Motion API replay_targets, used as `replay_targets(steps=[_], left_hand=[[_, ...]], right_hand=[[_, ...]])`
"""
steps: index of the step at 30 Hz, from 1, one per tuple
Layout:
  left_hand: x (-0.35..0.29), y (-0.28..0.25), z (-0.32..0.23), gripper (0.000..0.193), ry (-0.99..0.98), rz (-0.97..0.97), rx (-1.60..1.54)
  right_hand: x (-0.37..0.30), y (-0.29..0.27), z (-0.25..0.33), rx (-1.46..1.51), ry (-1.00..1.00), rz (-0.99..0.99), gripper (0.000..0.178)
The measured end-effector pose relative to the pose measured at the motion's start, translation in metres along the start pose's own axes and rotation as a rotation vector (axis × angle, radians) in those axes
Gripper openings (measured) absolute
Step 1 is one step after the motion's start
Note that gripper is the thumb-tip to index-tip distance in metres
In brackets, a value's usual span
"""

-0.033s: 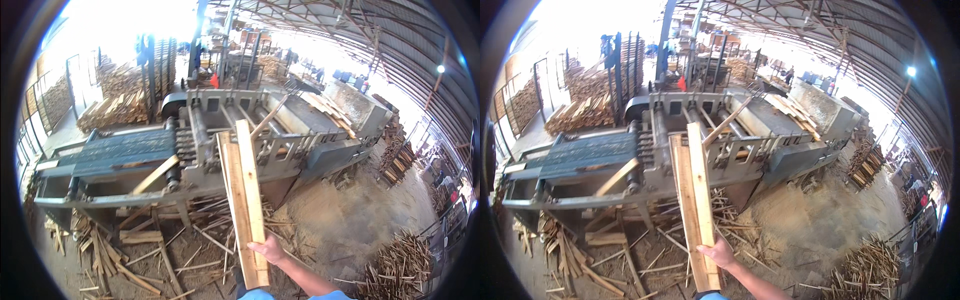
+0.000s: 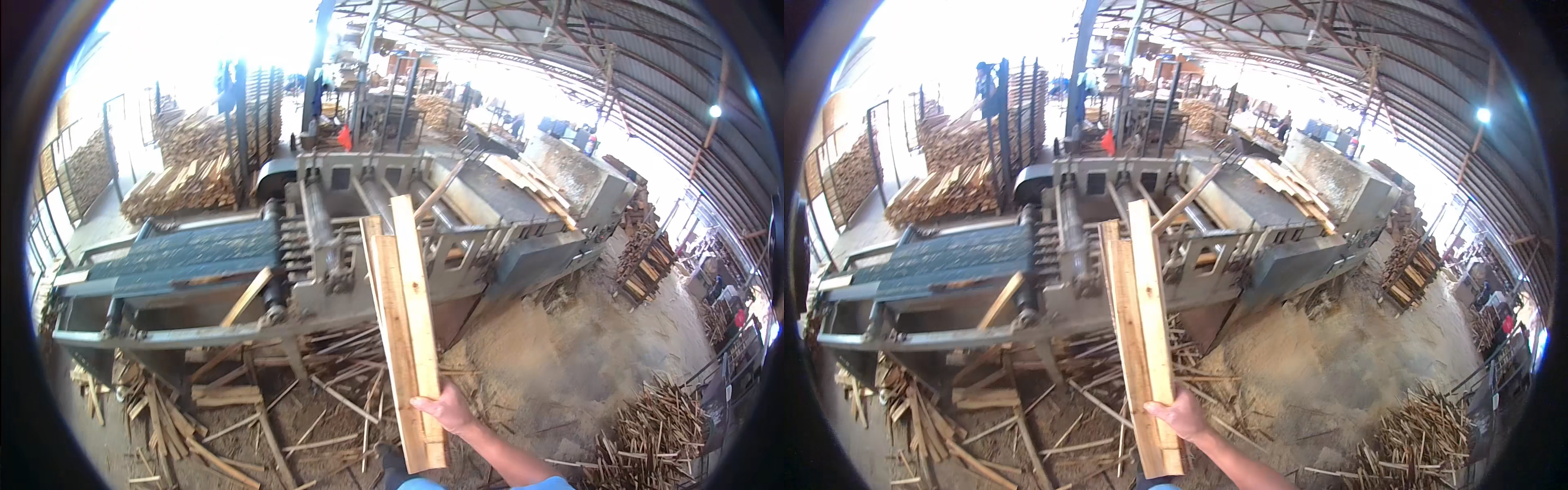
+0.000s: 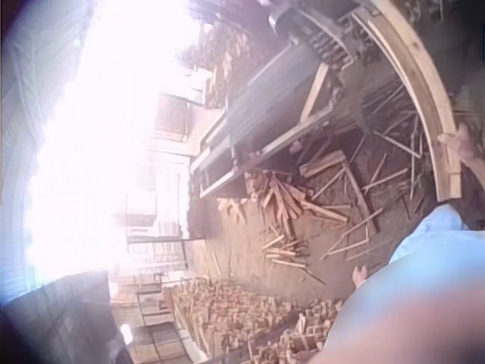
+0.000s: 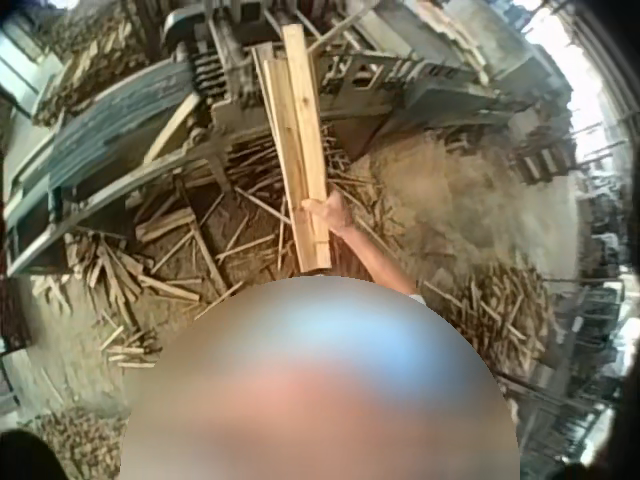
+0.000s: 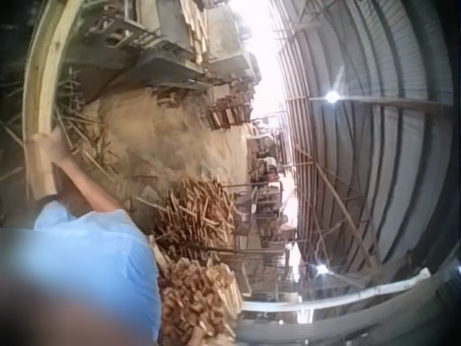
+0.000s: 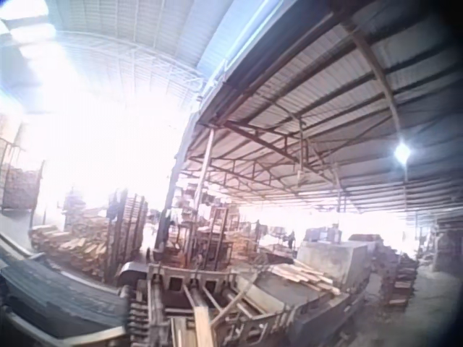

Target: The person gathers thin wooden planks from a pile on the floor and stacks them onto a larger, organized pile. The person repeatedly picks up handfuls of planks, aligns them, and places them on the stack, clearing the floor area over time.

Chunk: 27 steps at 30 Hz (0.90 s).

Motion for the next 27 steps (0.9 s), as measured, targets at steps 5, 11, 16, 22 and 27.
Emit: replay_targets(steps=[5,11,16,22,27], left_hand=[[0.056,-0.008,-0.057,0.057,-0.094,0.036,0.020],[0.107,0.026,-0.078,0.060,-0.058,0.177,0.005],[0.058,0.037,-0.083,0.059,-0.096,0.127,-0.206],[0.013,0.055,-0.149,0.038,-0.084,0.061,-0.267],[-0.086,0.100,-0.029,0.051,-0.560,0.000,-0.406]], right_hand=[[0.067,-0.117,0.102,-0.140,0.160,-0.275,0.052],[0.206,-0.410,0.274,-0.950,0.253,-0.803,0.076],[0.286,-0.313,0.240,-1.236,-0.150,-0.530,0.094],[0.116,-0.084,-0.085,-1.199,0.343,0.684,0.052],[-0.001,-0.048,-0.233,-1.053,0.659,0.738,0.060]])
Point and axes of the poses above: each hand's wrist, its own x-axis towards the middle knuckle, its own y-axis out of the palm, z = x × y, the point moved 5 cm from there along x, towards the middle knuckle, and after that the axes turned 6 degrees about y, right-handed, at the moved point
